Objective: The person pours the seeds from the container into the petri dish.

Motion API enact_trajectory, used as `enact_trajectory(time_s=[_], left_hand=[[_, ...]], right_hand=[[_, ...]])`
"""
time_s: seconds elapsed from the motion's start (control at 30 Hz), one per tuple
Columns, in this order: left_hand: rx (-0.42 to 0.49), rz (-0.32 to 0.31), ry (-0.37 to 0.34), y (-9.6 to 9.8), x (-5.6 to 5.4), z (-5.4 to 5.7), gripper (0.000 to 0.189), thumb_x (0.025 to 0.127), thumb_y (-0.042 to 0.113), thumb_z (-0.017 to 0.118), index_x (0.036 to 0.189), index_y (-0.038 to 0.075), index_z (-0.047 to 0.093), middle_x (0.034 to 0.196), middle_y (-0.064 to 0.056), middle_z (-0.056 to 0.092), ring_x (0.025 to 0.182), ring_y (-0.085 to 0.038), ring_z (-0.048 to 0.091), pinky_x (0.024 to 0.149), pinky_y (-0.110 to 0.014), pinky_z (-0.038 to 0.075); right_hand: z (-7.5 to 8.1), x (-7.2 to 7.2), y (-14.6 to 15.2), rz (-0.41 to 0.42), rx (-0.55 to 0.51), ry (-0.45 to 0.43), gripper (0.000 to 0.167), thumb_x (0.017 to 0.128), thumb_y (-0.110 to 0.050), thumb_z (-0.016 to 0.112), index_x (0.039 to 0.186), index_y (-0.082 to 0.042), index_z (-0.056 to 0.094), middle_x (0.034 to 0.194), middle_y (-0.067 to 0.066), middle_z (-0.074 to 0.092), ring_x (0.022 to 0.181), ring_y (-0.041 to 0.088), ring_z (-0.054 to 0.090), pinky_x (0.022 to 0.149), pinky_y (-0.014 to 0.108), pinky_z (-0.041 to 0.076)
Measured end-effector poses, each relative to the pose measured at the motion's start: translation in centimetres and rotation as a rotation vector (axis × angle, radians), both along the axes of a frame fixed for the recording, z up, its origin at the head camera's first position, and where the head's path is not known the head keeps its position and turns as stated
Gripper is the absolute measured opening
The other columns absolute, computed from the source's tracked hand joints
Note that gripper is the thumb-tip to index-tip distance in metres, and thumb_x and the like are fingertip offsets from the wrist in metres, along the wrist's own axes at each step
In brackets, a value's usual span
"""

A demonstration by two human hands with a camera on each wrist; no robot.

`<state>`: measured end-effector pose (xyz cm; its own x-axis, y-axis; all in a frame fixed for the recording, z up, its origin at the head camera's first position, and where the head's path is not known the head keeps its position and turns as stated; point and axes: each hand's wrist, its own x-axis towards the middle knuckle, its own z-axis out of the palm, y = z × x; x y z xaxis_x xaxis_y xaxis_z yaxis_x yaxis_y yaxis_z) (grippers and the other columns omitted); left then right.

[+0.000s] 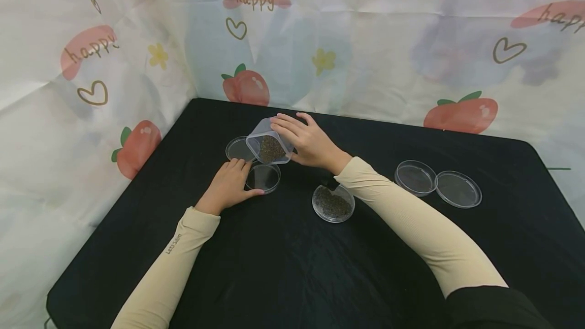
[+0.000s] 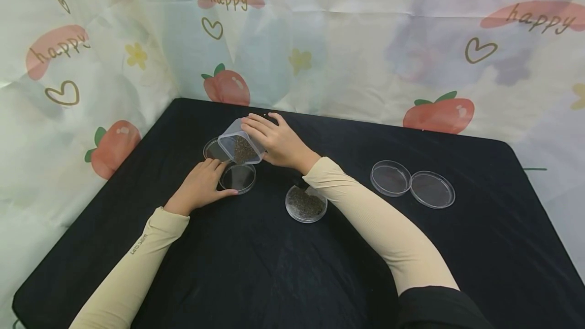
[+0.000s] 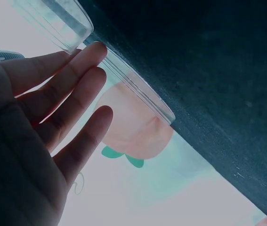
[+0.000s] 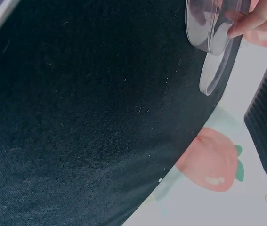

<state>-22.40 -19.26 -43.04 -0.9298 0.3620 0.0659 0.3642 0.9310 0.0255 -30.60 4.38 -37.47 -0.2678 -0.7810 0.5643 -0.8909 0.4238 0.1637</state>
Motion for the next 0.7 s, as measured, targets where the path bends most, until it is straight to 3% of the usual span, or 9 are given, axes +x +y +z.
enact_trajectory(time_s=[0.7], left_hand=[[-0.006, 0.0, 0.003, 0.01, -0.11, -0.14, 0.088, 0.079, 0.067, 0.058, 0.134, -0.002, 0.048, 0.125, -0.018, 0.056, 0.117, -0.032, 0.05, 0.102, -0.046, 0.04]], right_hand=[[-0.04, -0.18, -0.04, 0.01, -0.01, 0.023, 0.079, 0.066, -0.02, 0.084, 0.135, -0.007, 0.047, 0.14, 0.01, 0.05, 0.131, 0.025, 0.046, 0.103, 0.052, 0.036]])
